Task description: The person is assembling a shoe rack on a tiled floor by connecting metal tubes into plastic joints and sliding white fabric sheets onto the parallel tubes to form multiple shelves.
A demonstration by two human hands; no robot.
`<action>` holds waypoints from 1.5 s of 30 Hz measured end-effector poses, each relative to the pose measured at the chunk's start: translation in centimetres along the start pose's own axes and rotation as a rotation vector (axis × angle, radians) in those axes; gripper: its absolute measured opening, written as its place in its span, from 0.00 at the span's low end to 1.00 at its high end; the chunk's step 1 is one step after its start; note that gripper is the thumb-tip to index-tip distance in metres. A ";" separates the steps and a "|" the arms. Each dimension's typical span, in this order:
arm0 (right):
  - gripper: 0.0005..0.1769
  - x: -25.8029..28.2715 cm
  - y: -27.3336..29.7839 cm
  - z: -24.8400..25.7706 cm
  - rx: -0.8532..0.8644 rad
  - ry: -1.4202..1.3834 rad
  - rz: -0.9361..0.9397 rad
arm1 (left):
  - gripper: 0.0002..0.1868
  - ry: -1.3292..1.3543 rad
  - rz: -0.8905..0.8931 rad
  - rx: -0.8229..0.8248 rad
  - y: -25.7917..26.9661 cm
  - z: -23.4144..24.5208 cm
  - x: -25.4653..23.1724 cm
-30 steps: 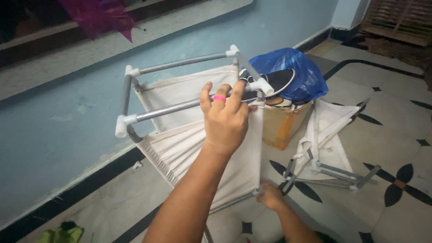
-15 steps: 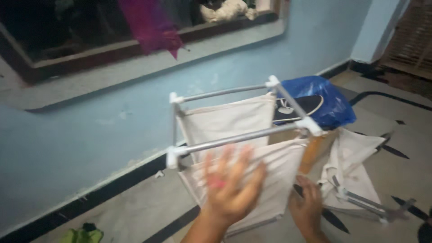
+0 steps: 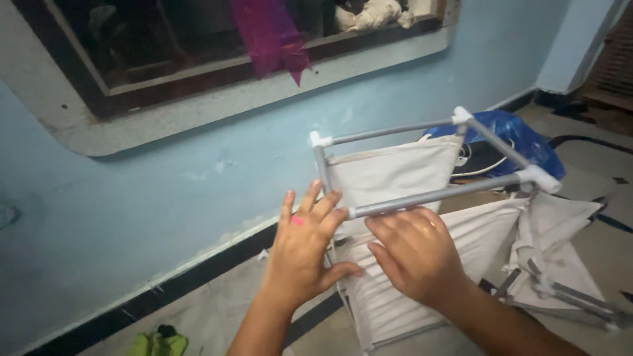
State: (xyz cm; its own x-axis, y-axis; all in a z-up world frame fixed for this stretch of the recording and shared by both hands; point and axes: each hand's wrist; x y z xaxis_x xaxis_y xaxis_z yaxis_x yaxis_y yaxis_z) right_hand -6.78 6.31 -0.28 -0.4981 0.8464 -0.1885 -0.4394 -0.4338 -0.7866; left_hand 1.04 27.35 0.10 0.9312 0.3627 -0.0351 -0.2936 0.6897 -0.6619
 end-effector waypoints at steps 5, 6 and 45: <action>0.06 0.5 -0.7 -2.2 0.126 -0.082 -0.093 | 0.47 0.098 -0.036 -0.026 0.0 -0.6 0.7; 0.06 0.4 -0.6 -2.6 0.129 -0.082 -0.094 | 0.47 0.127 -0.051 -0.056 0.0 -0.7 0.8; 0.05 -0.1 -1.0 -3.0 0.126 -0.036 -0.202 | 0.42 0.032 -0.080 0.097 -2.2 1.4 1.7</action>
State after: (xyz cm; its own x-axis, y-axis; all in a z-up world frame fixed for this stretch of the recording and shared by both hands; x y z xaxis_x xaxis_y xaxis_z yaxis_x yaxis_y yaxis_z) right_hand -4.06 7.58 -1.18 -0.4162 0.9092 -0.0118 -0.6213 -0.2938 -0.7264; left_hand 2.95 27.30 2.60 0.9584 0.2854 -0.0103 -0.2366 0.7734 -0.5881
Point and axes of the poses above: each hand's wrist, its own y-axis away from the middle knuckle, its own z-axis out of the back of the hand, x = y × z, and after that the axes turned 12 degrees about x, right-handed
